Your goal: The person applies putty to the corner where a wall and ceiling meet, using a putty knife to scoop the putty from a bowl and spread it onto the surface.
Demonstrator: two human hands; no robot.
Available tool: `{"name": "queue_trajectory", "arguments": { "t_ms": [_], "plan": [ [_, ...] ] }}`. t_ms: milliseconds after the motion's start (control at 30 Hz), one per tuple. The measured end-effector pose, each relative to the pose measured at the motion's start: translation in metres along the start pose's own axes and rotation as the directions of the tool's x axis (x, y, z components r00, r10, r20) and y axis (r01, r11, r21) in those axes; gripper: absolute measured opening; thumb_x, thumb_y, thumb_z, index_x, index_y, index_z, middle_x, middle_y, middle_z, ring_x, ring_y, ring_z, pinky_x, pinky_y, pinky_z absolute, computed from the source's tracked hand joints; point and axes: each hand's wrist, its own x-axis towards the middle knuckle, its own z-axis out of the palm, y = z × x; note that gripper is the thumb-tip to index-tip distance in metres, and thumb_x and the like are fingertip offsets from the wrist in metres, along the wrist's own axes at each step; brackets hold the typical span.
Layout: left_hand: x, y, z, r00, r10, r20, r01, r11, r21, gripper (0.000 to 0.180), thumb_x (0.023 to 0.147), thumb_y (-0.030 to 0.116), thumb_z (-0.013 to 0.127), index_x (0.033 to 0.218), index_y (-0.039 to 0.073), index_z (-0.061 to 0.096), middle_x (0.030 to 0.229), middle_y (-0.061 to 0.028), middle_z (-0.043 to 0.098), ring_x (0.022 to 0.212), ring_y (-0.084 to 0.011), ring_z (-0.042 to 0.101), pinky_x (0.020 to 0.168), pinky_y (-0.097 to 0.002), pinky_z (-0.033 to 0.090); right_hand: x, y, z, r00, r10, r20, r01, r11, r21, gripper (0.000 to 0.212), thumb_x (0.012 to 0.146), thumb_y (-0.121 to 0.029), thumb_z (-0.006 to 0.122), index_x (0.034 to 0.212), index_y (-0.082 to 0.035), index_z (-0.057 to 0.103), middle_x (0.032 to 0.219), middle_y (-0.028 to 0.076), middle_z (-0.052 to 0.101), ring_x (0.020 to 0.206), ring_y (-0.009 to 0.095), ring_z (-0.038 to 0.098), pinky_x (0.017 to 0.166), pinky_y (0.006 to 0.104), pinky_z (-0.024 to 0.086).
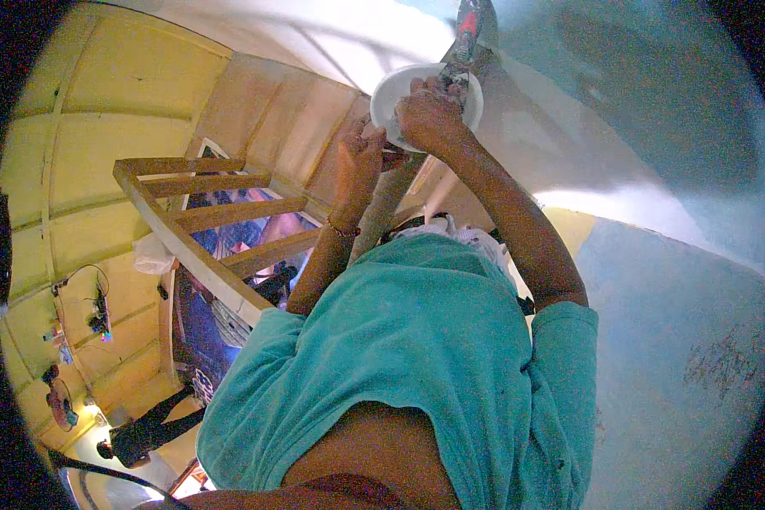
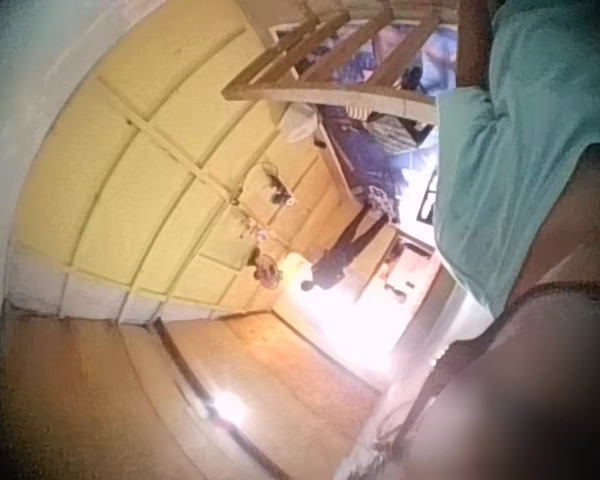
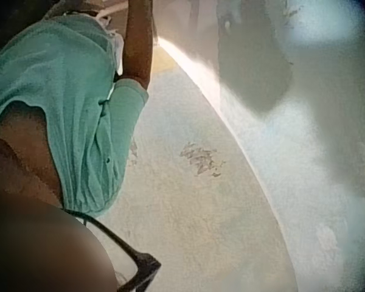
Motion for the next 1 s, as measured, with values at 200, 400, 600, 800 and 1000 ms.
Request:
{"name": "queue_trajectory", "arguments": {
  "t_ms": [200,400,600,800,1000],
  "plan": [
    [0.000,-0.004,0.000,1.000,0.012,-0.007,-0.012,1.000,-0.013,0.028,0.084,0.005,0.040,0.110,-0.007,0.038,0.070,-0.0186,0.059,0.055,-0.0208,0.061,0.046,-0.0269,0.051,0.005,0.006,0.002,0.990,-0.022,-0.141,0.015,0.998,-0.054,0.022,0.070,-0.022,0.053,0.083,-0.008,0.063,0.101,0.017,0.050,0.100,0.034,0.045,0.081,0.0549,0.034],
    [0.000,-0.003,0.000,1.000,0.006,-0.008,-0.006,1.000,0.006,0.029,0.085,0.007,0.039,0.110,-0.006,0.039,0.069,-0.0182,0.060,0.055,-0.0198,0.061,0.046,-0.0271,0.051,0.015,0.004,0.018,0.997,0.005,-0.075,-0.008,0.999,-0.033,0.024,0.070,-0.021,0.051,0.085,-0.005,0.061,0.099,0.017,0.051,0.097,0.033,0.047,0.078,0.0554,0.035],
    [0.000,-0.001,0.000,0.999,0.019,-0.026,-0.018,1.000,0.026,0.030,0.084,0.006,0.040,0.110,-0.008,0.039,0.068,-0.0170,0.060,0.055,-0.0198,0.061,0.047,-0.0274,0.052,0.014,-0.002,0.012,0.995,-0.053,-0.090,0.046,0.996,-0.074,0.024,0.069,-0.020,0.050,0.083,-0.002,0.061,0.095,0.019,0.053,0.094,0.034,0.049,0.077,0.0540,0.036],
    [-0.002,0.002,-0.001,0.999,0.031,-0.012,-0.030,0.999,0.033,0.031,0.083,0.005,0.040,0.111,-0.009,0.038,0.067,-0.0165,0.059,0.055,-0.0197,0.060,0.048,-0.0278,0.052,0.019,0.003,0.001,0.995,-0.080,0.064,0.076,0.996,0.054,0.027,0.070,-0.020,0.050,0.086,-0.001,0.060,0.103,0.022,0.052,0.094,0.036,0.049,0.078,0.0579,0.035],
    [-0.002,0.002,-0.002,1.000,-0.014,-0.011,0.015,0.999,0.043,0.029,0.084,0.007,0.042,0.110,-0.006,0.041,0.077,-0.0190,0.060,0.062,-0.0231,0.061,0.053,-0.0292,0.053,0.020,0.002,0.014,1.000,-0.019,0.017,0.019,1.000,-0.002,0.031,0.073,-0.024,0.050,0.091,0.000,0.058,0.105,0.023,0.050,0.100,0.037,0.046,0.083,0.0586,0.032]
  ]
}}
